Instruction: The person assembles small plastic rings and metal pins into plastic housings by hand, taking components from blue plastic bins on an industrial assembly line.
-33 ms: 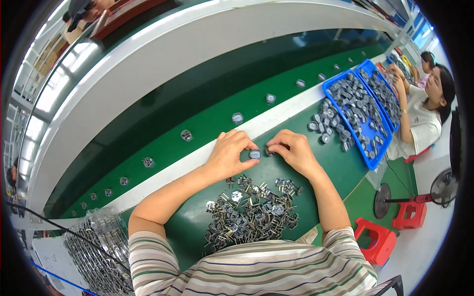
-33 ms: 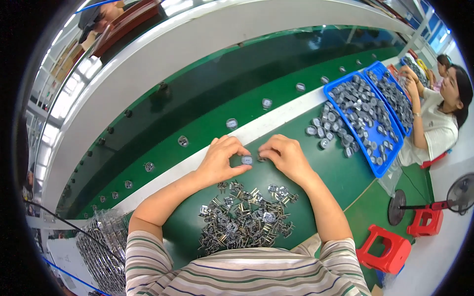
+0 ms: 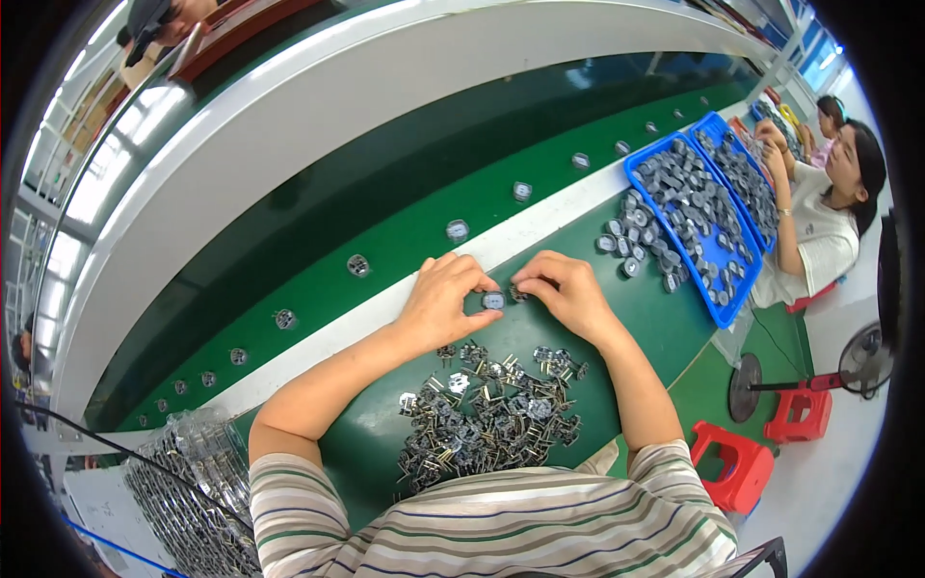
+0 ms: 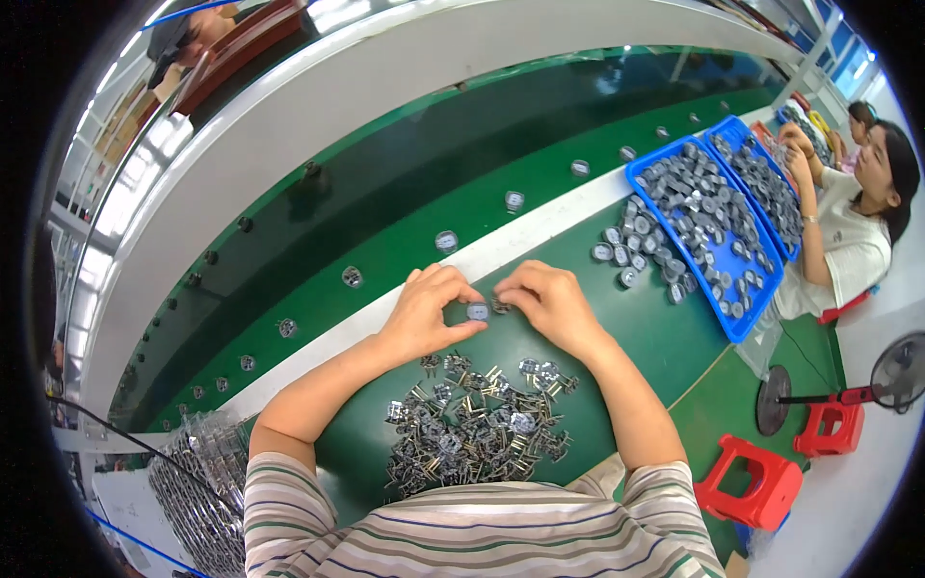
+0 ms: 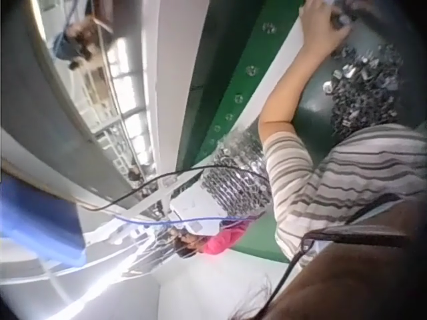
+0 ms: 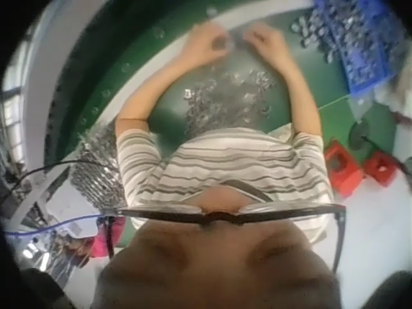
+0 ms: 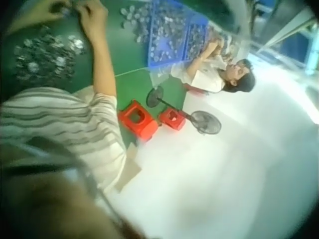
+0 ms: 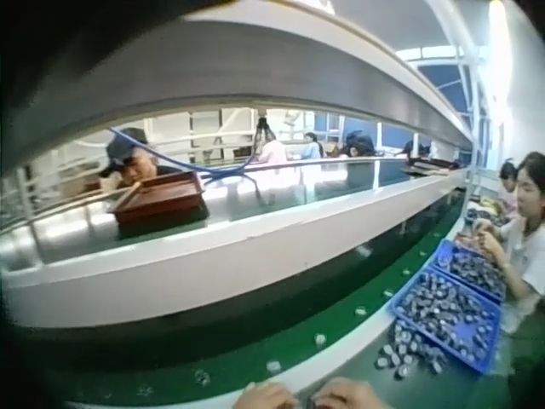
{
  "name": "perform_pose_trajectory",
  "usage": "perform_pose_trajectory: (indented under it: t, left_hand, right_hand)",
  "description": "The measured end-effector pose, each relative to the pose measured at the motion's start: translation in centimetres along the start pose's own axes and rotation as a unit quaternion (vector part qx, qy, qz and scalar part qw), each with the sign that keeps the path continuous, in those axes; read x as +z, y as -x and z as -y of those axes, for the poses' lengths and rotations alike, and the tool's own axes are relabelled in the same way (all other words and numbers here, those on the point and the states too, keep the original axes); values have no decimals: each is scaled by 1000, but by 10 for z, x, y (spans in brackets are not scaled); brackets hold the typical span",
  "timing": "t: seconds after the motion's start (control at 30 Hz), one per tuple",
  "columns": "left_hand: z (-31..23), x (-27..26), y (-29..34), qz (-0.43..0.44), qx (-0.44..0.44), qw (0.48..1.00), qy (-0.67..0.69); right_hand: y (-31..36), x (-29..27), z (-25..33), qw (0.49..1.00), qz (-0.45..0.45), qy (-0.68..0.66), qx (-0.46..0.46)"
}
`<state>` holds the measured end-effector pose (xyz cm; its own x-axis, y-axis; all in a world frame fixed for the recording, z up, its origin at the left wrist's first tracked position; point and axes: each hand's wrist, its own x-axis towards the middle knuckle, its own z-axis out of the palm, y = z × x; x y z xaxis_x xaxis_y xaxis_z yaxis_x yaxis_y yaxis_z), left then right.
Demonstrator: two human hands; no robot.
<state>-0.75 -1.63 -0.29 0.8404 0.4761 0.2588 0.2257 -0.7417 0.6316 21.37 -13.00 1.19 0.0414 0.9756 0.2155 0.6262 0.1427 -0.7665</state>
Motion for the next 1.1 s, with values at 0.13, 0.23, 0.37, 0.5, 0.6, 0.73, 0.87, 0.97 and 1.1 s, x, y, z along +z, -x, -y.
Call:
perform_pose_trajectory:
  t: [0.13,0.23,0.37,0.5,0.6,0.73,0.87,0.97,1.1]
  left_hand:
    - [3,1,0,-6,-4,1000,-4]
    - [4,2,-1,-2,-9,1000,-1]
    - [3,2,-2,0,-7,1000,-6]
    - [6,3,2,-1,-12,1000,-23]
    - [5,6,1,-17,18,1000,-9]
    - [4,-13,-2,3,-20,999,35]
    - [21,-55,-9,-40,-74,996,8]
    - [40,-84,-10,-48,-131,987,-78]
    - [66,-95,-2,-31,-173,973,-149]
  right_hand:
    - [-10,14,22,998,-15,-46,31]
    - [-10,20,13,999,-16,5,-31]
    - [-9,23,15,994,-27,64,-84]
    - [-7,33,25,986,-51,105,-123]
    - [-4,33,16,981,-54,112,-149]
    - [2,30,1,993,-24,-109,47]
    - [-1,29,2,992,-22,-100,79]
    - [-1,27,2,996,-16,-68,57]
    - [-2,29,5,998,-13,-44,43]
